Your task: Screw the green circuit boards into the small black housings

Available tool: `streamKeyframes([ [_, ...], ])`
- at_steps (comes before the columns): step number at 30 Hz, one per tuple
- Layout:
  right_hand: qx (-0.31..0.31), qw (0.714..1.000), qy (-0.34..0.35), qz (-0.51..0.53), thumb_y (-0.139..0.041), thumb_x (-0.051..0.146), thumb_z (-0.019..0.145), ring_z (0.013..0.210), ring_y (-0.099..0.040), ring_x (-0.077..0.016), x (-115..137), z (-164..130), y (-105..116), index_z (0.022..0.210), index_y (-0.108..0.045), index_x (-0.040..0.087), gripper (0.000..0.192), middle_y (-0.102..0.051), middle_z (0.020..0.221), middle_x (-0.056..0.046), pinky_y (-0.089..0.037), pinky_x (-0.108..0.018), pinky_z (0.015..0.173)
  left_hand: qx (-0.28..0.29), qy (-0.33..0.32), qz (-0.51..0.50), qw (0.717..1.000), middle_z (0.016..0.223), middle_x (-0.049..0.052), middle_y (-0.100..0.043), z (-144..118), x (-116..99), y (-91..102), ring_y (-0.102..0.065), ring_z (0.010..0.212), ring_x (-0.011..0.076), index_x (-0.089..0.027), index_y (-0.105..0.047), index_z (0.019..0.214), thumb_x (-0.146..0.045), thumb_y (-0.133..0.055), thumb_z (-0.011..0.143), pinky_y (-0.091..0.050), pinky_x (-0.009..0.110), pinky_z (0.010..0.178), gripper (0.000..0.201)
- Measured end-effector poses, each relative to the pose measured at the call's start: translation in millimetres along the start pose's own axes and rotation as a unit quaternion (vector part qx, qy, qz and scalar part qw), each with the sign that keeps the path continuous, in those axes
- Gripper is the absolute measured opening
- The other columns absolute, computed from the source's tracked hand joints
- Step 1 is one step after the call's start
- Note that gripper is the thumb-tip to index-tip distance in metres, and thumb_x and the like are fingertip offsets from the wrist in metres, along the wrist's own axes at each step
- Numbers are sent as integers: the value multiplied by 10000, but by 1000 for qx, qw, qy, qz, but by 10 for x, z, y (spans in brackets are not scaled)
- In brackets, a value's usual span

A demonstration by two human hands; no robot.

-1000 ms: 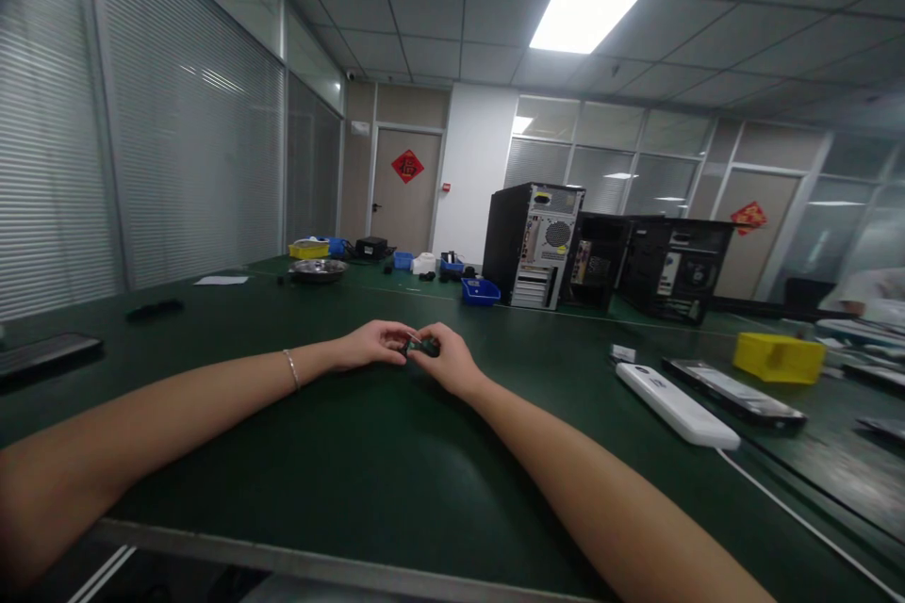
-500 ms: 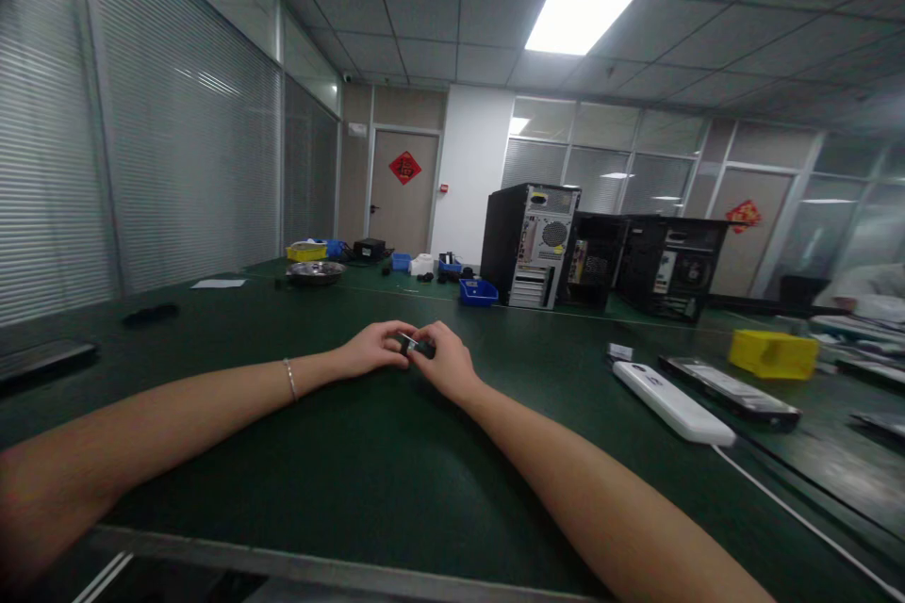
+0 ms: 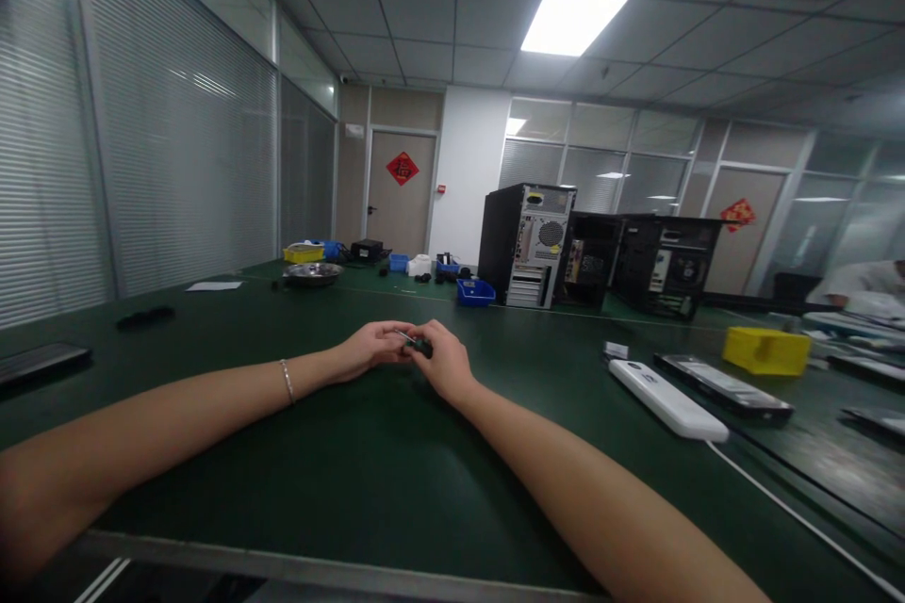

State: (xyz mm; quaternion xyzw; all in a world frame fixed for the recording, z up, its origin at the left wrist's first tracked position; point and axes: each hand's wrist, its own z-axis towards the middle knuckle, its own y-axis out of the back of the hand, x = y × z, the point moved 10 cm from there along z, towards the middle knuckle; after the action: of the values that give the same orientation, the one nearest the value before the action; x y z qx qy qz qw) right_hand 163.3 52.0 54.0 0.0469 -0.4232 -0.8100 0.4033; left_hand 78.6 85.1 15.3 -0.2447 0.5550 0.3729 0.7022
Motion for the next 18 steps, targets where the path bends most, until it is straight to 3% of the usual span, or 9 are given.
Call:
streamKeyframes([
  [4,15,1000,20,6,-566,291,909,910,-615,-194,103,-6,-11,1079,-593,164,213,-615,1079,-61,-518,-385,777,-30,13,5,999,1032,70,-629,43,52,62,-633,872,187,-122,-581,1079,-223,-565,891,-538,377,764,215],
  [7,14,999,26,12,-562,295,911,920,-614,-201,140,-10,8,1168,-550,179,282,-599,1116,-69,-519,-392,782,-100,4,10,995,1076,79,-617,109,9,365,-625,911,199,-126,-575,1097,-233,-560,894,-533,388,779,230],
  [10,7,1000,20,14,-555,296,916,912,-616,-203,118,-11,40,1221,-510,183,328,-591,1126,-73,-518,-400,784,-226,-14,16,974,1121,88,-595,45,-115,992,-611,949,212,-134,-557,1131,-250,-551,899,-525,403,797,259],
  [14,24,999,26,18,-562,289,912,936,-610,-206,118,-22,19,1153,-556,173,268,-595,1126,-71,-515,-401,794,-413,-12,26,910,1156,94,-573,-408,-268,1960,-601,964,219,-143,-536,1165,-268,-540,904,-520,410,801,289],
  [16,40,998,33,21,-568,285,908,942,-608,-204,138,-29,-11,1105,-584,168,230,-600,1122,-69,-514,-398,797,-477,-5,31,878,1168,97,-566,-671,-315,2303,-597,974,223,-144,-530,1174,-272,-540,904,-517,416,808,299],
  [18,52,998,40,24,-571,284,906,940,-609,-202,156,-33,-37,1081,-595,166,213,-603,1116,-67,-514,-396,798,-516,1,35,856,1171,102,-563,-854,-340,2513,-595,979,226,-140,-528,1177,-274,-541,903,-515,416,811,305],
])
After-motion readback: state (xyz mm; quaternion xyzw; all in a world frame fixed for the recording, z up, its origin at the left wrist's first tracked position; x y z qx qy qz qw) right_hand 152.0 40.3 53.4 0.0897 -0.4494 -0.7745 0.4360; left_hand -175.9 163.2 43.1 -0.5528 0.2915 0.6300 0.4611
